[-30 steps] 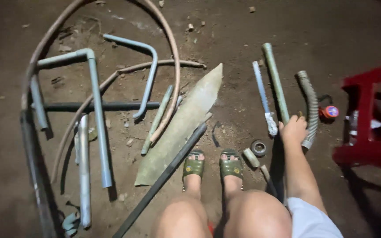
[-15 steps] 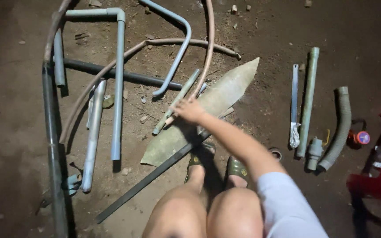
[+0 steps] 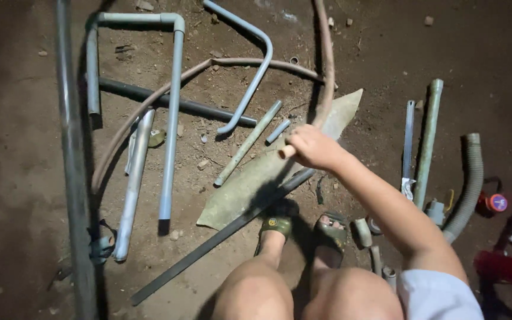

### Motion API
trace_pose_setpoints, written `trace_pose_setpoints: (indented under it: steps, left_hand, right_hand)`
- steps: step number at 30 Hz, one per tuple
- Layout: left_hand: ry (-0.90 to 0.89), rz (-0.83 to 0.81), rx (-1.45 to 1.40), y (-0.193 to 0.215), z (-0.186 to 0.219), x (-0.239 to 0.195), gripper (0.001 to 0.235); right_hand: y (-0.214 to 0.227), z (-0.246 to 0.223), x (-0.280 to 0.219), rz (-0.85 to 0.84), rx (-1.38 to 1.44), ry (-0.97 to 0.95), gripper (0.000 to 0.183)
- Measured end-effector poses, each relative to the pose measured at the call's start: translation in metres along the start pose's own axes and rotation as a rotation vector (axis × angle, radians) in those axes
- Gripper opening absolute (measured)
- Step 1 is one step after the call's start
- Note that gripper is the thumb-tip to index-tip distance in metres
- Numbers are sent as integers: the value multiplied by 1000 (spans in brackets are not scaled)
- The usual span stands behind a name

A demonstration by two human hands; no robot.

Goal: The person assembles metal pipes and fittings into a frame structure on the ground, then uses a hacksaw to cut a pipe segment. The person handles multiple pipe pieces and connectors, joining them by hand and sawing one piece to length.

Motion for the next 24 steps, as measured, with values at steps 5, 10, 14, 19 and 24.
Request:
trace_pose_setpoints:
  steps: [5,10,14,19,24]
  left_hand:
    - [30,32,-19,-5,52,24,44]
    - [-79,34,11,20,168,95,45]
    - [-175,123,-130,80,296,137,37]
    - [-304,-145,-232,87,421,151,41]
    - [-402,-289,-119,19,473,148,45]
  right_hand:
    - [88,-62,31,123,59,-13,33]
    - [123,-96,58,-67,53,-52,26]
    - [106,-33,15,-274,74,-175,22]
    - [149,-10,1,-272,-166,-286,22]
    - [119,40,-60,-428,-192,-566,28]
Point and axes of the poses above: each hand's wrist, its own x-axis towards the middle knuckle, its own y-axis out of the back of the hand, z = x × y, the point moved 3 cm from there along x, towards the middle knuckle, and after that the axes turned 5 degrees about x, right-handed, at the moved point
